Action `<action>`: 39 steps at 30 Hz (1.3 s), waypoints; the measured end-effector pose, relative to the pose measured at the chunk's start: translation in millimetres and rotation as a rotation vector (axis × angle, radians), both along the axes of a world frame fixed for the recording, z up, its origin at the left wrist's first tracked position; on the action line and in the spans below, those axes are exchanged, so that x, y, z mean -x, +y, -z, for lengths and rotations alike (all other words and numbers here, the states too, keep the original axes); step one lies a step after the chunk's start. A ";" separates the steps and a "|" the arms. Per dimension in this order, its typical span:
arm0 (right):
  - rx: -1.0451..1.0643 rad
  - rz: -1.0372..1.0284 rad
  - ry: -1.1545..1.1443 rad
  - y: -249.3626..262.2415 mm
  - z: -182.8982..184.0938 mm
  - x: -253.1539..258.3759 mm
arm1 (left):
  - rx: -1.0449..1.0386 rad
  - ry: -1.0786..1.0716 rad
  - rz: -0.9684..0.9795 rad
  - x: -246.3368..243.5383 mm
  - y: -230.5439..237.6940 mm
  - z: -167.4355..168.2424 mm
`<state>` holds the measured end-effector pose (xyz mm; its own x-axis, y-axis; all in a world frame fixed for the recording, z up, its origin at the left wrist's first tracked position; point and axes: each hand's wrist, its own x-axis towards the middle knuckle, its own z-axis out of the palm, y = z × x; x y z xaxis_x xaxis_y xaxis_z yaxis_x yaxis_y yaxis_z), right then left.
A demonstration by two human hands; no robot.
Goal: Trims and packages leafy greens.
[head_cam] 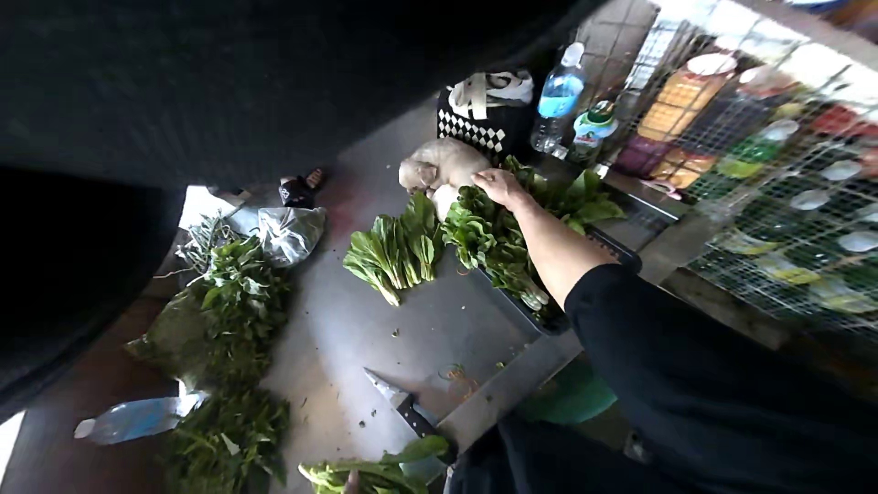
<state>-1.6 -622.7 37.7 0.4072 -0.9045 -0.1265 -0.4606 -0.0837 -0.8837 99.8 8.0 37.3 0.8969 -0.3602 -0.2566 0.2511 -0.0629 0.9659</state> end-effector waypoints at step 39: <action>0.127 -0.017 0.137 2.5 10.3 -10.0 | -0.065 -0.004 0.005 -6.9 6.2 8.0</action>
<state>8.5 -620.2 27.4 0.4089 -0.9101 -0.0675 -0.5736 -0.1988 -0.7946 106.7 14.2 29.3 0.8962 -0.3474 -0.2758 0.2468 -0.1262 0.9608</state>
